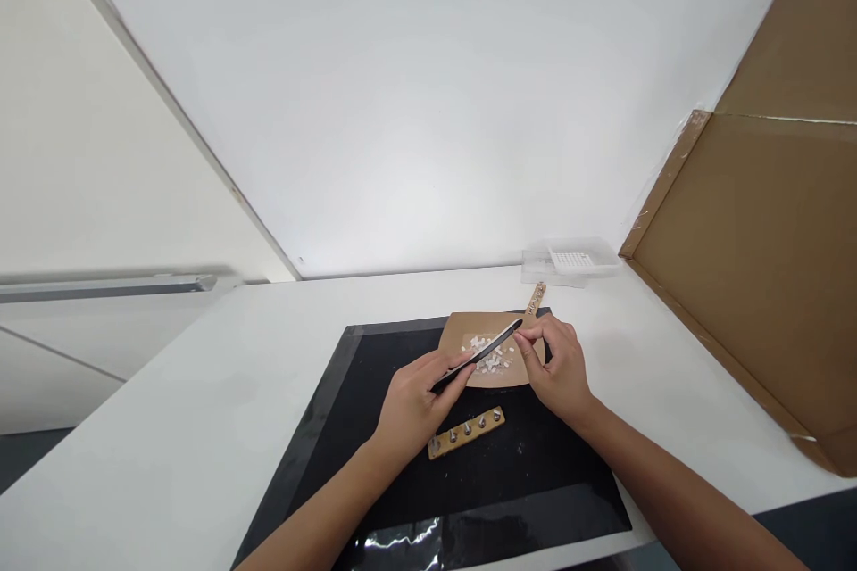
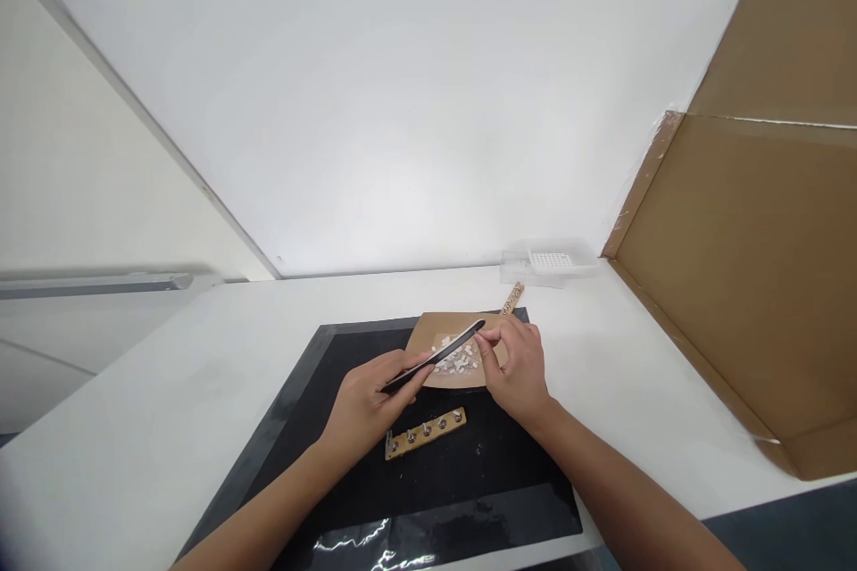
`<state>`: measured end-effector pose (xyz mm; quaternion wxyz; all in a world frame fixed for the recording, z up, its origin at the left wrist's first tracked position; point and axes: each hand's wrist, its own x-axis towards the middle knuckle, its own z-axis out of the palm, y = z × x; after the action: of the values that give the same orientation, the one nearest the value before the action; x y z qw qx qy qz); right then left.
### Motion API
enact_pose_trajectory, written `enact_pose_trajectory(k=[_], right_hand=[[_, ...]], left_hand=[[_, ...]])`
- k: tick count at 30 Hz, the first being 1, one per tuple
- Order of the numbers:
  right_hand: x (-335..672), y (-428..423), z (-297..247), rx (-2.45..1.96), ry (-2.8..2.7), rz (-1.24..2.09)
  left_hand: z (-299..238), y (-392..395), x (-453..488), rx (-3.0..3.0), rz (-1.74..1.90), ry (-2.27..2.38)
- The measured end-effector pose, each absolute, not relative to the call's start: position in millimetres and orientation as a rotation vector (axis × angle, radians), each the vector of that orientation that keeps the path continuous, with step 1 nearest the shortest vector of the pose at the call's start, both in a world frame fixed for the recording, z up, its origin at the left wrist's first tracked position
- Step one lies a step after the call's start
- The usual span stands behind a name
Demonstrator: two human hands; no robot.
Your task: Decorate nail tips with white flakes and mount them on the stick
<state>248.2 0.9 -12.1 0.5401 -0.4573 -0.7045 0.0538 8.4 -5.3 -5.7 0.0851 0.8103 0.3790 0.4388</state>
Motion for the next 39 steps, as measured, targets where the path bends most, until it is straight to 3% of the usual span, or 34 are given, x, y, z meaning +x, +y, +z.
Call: enact_pose_trajectory(k=[39], right_hand=[[240.7, -3.3, -13.1, -1.21, -1.815, 0.065]], left_hand=[[-3.1, -9.1, 9.9, 2.798, 1.313, 1.047]])
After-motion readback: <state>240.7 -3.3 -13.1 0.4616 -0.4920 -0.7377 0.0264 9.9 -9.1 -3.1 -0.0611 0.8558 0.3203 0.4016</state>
